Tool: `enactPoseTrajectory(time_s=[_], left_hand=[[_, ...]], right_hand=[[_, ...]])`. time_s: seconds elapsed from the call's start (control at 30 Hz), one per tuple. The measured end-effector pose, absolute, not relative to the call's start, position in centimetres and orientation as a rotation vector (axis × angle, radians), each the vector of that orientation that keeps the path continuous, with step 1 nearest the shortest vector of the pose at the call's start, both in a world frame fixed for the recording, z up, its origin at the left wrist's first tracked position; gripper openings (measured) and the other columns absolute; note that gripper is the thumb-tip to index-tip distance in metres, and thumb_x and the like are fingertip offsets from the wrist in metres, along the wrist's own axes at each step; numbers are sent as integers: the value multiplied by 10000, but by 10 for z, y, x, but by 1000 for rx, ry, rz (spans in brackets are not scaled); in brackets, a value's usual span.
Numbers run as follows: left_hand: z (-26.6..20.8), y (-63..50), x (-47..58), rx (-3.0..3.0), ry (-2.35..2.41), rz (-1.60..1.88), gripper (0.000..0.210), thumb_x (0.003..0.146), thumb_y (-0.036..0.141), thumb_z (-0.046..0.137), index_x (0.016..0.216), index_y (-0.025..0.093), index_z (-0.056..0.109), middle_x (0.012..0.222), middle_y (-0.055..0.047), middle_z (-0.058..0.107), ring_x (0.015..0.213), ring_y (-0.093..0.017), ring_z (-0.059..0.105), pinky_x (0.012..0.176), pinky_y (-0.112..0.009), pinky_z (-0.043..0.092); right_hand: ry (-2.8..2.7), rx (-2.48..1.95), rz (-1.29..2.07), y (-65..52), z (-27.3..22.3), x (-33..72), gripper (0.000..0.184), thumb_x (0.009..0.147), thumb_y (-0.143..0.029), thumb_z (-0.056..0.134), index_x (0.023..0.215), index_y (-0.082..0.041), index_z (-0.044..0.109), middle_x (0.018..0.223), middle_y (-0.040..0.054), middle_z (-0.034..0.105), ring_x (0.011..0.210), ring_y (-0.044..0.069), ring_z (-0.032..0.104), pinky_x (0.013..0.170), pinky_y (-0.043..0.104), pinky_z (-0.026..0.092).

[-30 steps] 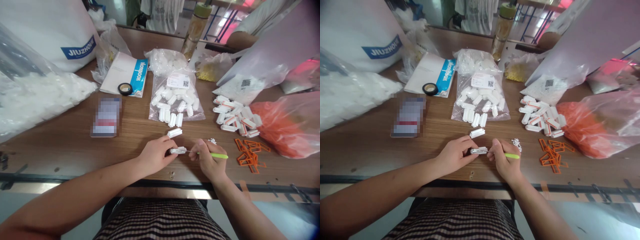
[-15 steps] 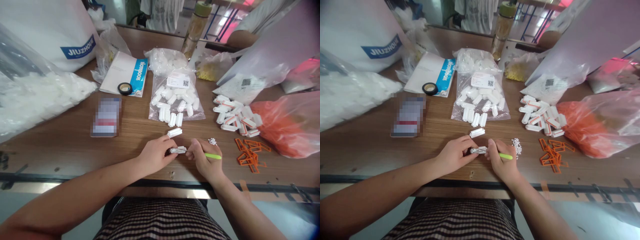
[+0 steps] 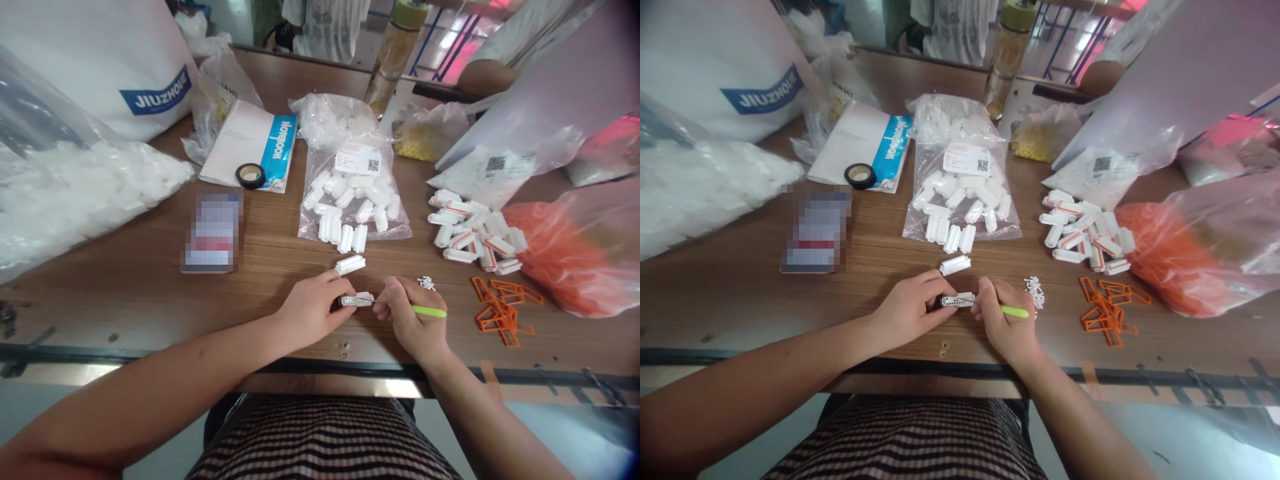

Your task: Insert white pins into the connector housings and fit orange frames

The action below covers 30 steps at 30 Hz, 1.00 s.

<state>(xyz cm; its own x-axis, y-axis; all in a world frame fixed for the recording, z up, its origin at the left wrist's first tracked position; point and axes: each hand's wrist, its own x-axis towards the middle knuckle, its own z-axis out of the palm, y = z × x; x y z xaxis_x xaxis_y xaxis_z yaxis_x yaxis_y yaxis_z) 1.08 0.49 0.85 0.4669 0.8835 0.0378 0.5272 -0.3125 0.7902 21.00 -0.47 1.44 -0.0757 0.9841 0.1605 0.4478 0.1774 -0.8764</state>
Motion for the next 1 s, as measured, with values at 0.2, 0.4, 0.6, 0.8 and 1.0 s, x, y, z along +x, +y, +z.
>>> enactPoseTrajectory(time_s=[0.2,0.4,0.6,0.8,1.0], left_hand=[[9,5,9,1980,1164,610,79,877,223,650,945,209,687,925,-5,617,654,-111,521,598,-254,414],[10,5,10,1983,1169,606,81,877,212,645,946,202,685,905,-5,605,653,-110,516,598,-254,410],[9,6,10,1988,1165,613,84,877,218,646,949,203,687,910,-3,608,657,-110,518,598,-255,407],[8,5,10,1987,1171,615,82,878,228,647,945,202,687,902,-5,607,656,-112,519,599,-258,408],[9,6,10,1990,1166,619,73,883,235,644,936,199,679,897,-6,603,658,-114,518,602,-257,409]], right_hand=[[-1476,-1403,872,-2,15,214,451,986,-347,500,586,-182,624,534,3,617,419,89,553,409,217,453],[-1490,-1390,907,-2,16,212,450,980,-356,512,582,-179,625,548,9,625,427,89,556,412,216,457],[-1488,-1366,904,-3,13,213,442,983,-350,504,593,-182,627,554,10,629,432,90,556,417,219,461],[-1499,-1384,912,-2,14,212,455,983,-370,500,589,-180,626,553,17,630,430,92,554,419,223,460],[-1593,-1396,888,-2,15,212,449,993,-341,481,595,-186,619,554,6,625,444,93,564,442,228,459]])
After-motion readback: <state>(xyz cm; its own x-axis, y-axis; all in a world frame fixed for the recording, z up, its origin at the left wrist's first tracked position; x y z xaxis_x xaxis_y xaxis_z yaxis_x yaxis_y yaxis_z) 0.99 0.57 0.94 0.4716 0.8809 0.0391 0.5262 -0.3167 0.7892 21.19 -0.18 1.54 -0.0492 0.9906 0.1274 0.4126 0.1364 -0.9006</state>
